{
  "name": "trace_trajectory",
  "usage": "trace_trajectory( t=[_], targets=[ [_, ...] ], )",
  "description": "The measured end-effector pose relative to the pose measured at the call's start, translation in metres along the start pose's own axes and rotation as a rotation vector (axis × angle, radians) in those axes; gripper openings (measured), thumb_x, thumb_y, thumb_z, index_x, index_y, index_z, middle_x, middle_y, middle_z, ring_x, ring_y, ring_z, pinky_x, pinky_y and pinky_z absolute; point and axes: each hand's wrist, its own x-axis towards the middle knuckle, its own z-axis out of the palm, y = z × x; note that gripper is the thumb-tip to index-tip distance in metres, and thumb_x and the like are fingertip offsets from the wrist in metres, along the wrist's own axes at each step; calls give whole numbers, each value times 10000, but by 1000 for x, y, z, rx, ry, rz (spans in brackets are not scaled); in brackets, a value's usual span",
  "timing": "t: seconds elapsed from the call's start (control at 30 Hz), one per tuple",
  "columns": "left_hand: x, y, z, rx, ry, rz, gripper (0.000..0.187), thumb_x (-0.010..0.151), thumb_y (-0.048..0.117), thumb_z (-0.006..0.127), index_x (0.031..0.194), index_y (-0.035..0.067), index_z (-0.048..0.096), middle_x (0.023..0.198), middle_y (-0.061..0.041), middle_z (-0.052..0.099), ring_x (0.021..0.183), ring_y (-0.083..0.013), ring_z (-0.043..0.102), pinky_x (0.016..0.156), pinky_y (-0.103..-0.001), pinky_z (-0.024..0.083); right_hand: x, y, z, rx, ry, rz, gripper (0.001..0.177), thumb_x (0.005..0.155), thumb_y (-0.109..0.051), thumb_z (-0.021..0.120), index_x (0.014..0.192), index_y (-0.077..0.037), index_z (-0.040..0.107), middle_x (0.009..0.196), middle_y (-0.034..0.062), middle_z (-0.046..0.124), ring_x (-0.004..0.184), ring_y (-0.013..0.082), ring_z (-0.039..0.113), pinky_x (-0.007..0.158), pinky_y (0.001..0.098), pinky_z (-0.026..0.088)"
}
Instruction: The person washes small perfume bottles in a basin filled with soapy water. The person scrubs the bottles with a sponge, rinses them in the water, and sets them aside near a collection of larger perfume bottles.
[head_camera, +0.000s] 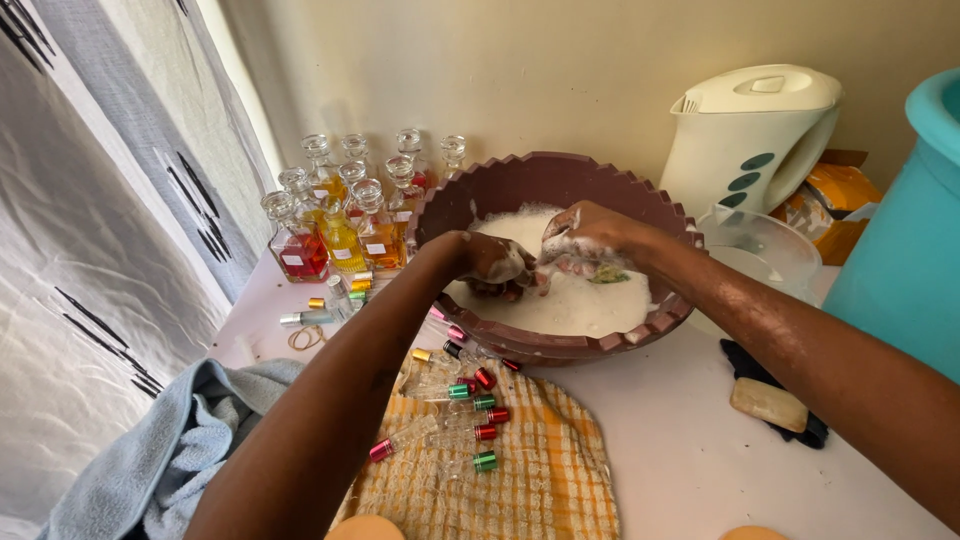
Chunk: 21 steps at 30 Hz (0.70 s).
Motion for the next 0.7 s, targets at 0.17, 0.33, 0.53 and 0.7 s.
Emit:
trace_trajectory(
  t=[0.17, 0.33, 0.53, 0.7],
  targets=[
    [38, -34, -30, 323, -115, 84, 489, 927, 131, 332, 1246, -71, 643, 1077, -269, 693, 1001, -390, 644, 901, -400, 535, -27, -21, -6, -18, -29, 14, 331, 865, -7, 669, 1157, 95, 788, 1244, 300, 756, 1154, 396, 668, 935, 527, 559],
    [62, -50, -33, 359, -135, 108, 478, 969, 189, 331, 1211, -103, 622, 1073, -270, 670, 974, -389, 619, 868, -406, 555, -5, 1, -18, 163, 136, 117, 227, 811, -51, 879, 1026, -10, 819, 1004, 189, 749, 820, 248, 694, 487, 324, 564],
    [-13, 28, 7, -122, -105, -17, 433, 996, 364, 444, 1055, 38, 723, 785, -77, 660, 694, -207, 611, 568, -315, 506, -5, 6, -37, 128, 192, 91, 214, 787, -110, 907, 977, -47, 832, 1006, 160, 767, 842, 245, 708, 511, 372, 566],
    [-9, 35, 12, -36, -50, 2, 561, 1016, 492, 467, 1326, 54, 629, 911, -112, 707, 779, -221, 633, 662, -329, 522, -21, -6, -37, 157, 248, 104, 180, 778, -68, 902, 938, -41, 825, 983, 158, 735, 834, 251, 699, 488, 339, 544]
  ],
)
